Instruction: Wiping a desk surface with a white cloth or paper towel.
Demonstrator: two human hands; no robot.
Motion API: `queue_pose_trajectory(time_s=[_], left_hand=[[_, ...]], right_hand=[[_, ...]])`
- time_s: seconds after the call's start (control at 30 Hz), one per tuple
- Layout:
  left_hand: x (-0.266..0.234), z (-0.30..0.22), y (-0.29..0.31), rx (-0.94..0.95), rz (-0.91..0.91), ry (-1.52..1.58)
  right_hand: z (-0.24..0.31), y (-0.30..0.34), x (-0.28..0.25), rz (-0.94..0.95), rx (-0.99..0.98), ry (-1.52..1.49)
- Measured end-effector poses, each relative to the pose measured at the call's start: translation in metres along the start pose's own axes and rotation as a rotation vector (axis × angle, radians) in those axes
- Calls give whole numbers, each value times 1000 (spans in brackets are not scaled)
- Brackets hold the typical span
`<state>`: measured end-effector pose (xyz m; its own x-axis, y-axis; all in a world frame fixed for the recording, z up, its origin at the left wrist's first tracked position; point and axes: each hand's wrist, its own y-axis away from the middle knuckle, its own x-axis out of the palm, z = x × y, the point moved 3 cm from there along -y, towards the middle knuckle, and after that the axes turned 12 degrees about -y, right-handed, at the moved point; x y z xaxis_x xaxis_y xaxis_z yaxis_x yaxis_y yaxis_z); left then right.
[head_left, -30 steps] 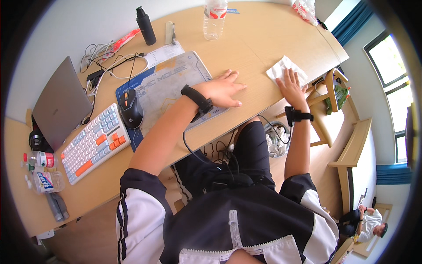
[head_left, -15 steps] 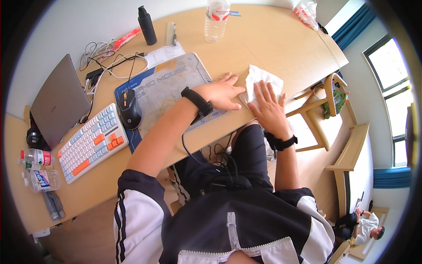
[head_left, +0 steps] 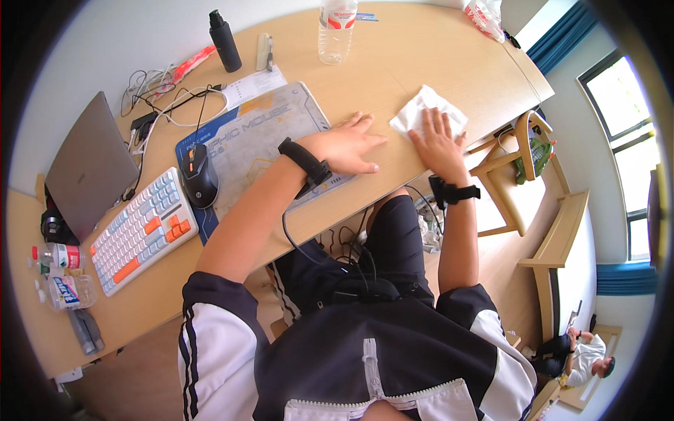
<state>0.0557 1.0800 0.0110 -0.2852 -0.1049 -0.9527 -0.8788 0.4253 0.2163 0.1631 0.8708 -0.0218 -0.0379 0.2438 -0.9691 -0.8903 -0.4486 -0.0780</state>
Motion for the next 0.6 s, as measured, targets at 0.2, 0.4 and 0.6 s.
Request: queue_pose_trajectory(time_s=[0.2,0.4,0.6], left_hand=[[6,4,-3,4,-35,-4],[7,2,-5,21,-58,-12],[7,5,-5,18,-59,-20]], right_hand=[[38,54,2,35,-284,-15],[-48,20,-15,16,-7,6],[-49,-25,-3,19,91,27]])
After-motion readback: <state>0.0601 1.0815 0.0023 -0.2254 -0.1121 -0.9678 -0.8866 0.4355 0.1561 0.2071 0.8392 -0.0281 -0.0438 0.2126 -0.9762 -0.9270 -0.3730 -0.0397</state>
